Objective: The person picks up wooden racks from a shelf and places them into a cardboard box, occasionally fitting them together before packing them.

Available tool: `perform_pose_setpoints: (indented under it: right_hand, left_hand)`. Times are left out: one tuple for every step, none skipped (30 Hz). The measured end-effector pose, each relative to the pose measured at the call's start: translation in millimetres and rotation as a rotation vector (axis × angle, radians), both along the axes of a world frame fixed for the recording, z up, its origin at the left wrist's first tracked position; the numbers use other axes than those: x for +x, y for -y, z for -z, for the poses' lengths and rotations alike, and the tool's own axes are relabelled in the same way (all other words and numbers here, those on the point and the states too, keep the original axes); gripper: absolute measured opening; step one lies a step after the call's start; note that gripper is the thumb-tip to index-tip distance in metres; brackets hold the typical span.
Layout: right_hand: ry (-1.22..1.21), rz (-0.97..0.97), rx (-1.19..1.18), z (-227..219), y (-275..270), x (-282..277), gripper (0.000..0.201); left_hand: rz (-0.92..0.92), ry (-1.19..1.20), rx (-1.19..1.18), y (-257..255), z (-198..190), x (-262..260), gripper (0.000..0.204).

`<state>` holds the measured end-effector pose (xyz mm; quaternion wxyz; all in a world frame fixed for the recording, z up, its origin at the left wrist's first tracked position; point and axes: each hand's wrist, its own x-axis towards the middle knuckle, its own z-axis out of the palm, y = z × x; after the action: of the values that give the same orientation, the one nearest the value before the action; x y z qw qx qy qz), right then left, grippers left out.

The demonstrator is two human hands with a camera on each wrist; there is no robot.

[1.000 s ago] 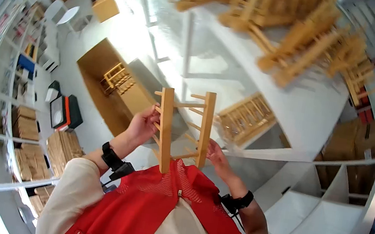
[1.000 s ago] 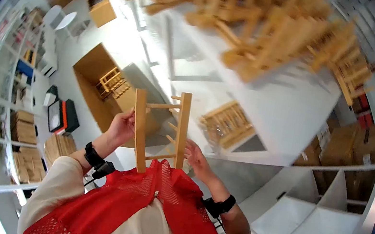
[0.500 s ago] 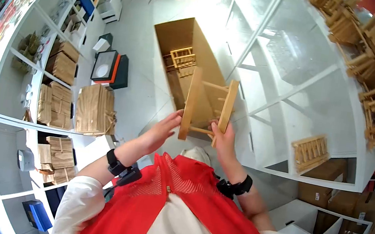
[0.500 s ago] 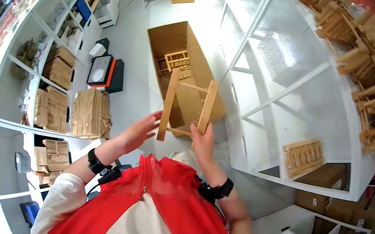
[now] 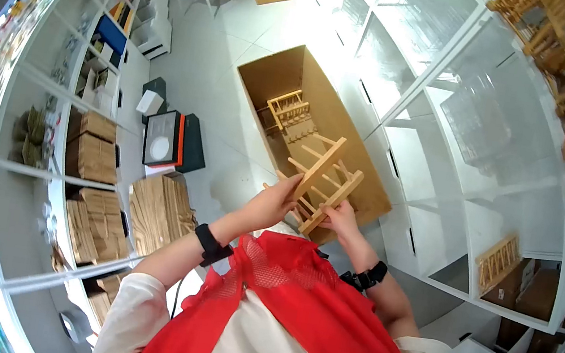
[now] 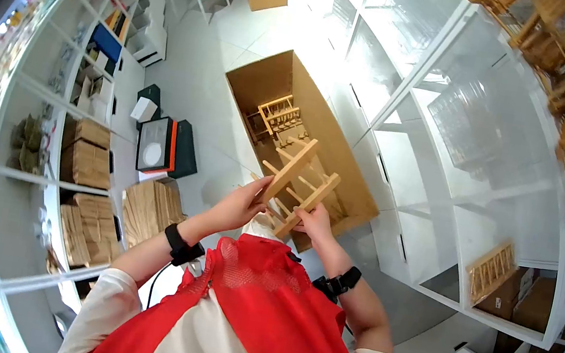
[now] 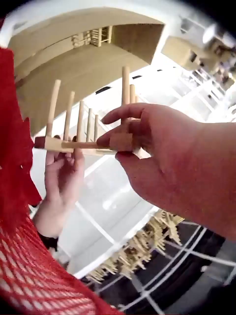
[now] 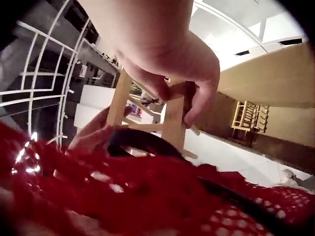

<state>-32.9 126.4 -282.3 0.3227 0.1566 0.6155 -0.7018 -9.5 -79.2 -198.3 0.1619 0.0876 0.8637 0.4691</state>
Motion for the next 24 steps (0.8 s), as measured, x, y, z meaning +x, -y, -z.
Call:
perform_pose_setpoints:
  right_hand:
    - [0.026,0.013,0.008,2.3,9.1,-12.3,0.028]
    - [0.046,0.03,0.017,6.6,18.2,-26.6,0.028]
    - [0.066,0.049,0.026,12.8,25.4,-40.9,0.028]
    - [0.138,0.056,-0.017,25.7,26.9,-56.2,0.029]
    - [0.142,0.11,0.001,30.9,32.7,-66.7,0.028]
    - [0.144,0.162,0.023,33.2,37.3,-75.8,0.028]
    - [0.142,0.213,0.046,35.1,40.1,-85.9,0.027]
    - [0.129,0.235,0.062,39.4,41.7,-95.7,0.029]
    - [0.122,0.265,0.1,48.7,43.7,-105.3,0.03]
    - [0.119,0.296,0.137,62.0,46.7,-114.0,0.031]
    - [0.119,0.327,0.172,75.4,50.9,-124.3,0.032]
    - [0.164,0.303,0.305,88.4,54.4,-136.1,0.037]
    - [0.141,0.28,0.461,109.0,62.2,-145.2,0.036]
    - [0.118,0.256,0.617,133.5,69.4,-155.3,0.036]
    - [0.097,0.233,0.776,149.5,77.5,-167.8,0.036]
    - [0.033,0.22,0.868,165.5,87.0,-177.4,0.037]
    - [0.14,0.223,0.904,165.3,102.0,-195.1,0.035]
    - [0.161,0.25,0.892,169.7,116.3,-211.2,0.036]
    - [0.193,0.267,0.884,179.1,130.5,-222.2,0.037]
    - [0.228,0.278,0.938,194.3,147.0,-233.8,0.038]
    - [0.256,0.264,0.996,213.4,160.0,-246.8,0.04]
    - [0.34,0.308,0.927,244.9,169.7,-256.1,0.042]
    - [0.374,0.263,0.937,261.0,178.8,-270.8,0.04]
    - [0.413,0.218,0.933,270.2,190.6,-291.3,0.037]
  left_hand:
    - [0.067,-0.018,-0.096,11.6,1.5,-18.4,0.062]
    - [0.095,-0.122,-0.124,26.2,-0.1,-38.1,0.061]
    - [0.125,-0.226,-0.15,44.6,-2.1,-57.6,0.06]
    - [0.156,-0.327,-0.17,63.7,-3.7,-75.4,0.06]
    - [0.15,-0.332,-0.185,85.3,-8.3,-95.3,0.06]
    - [0.108,-0.265,-0.153,108.8,-8.9,-112.1,0.061]
    - [0.06,-0.238,-0.113,128.5,-15.4,-128.7,0.06]
    - [-0.011,-0.103,-0.093,148.7,-15.3,-145.9,0.055]
    - [-0.056,-0.128,-0.071,168.2,-0.9,-164.2,0.051]
    - [-0.061,-0.095,-0.087,184.8,6.8,-182.3,0.05]
    - [-0.064,-0.059,-0.105,196.3,11.5,-201.9,0.049]
    - [-0.058,-0.027,-0.123,204.1,18.5,-224.1,0.047]
    - [-0.015,-0.037,-0.141,210.0,27.7,-247.2,0.047]
    - [0.031,-0.052,-0.158,213.2,39.6,-273.7,0.046]
    - [0.081,-0.071,-0.17,215.5,54.7,-303.5,0.046]
    - [0.137,-0.136,-0.146,216.8,75.8,-334.2,0.043]
    - [0.172,-0.151,-0.132,217.8,105.5,-367.2,0.04]
    - [0.193,-0.138,-0.121,215.5,125.9,-401.5,0.038]
    - [0.212,-0.112,-0.107,211.8,149.3,-431.7,0.036]
    - [0.189,-0.037,-0.087,210.9,182.7,-460.1,0.03]
    - [0.181,-0.015,-0.087,207.9,207.7,-483.1,0.025]
    - [0.167,0.101,-0.119,206.7,241.3,-504.0,0.026]
    - [0.153,0.223,-0.16,206.3,278.8,-519.1,0.026]
    - [0.168,0.204,-0.191,210.0,324.1,-528.3,0.029]
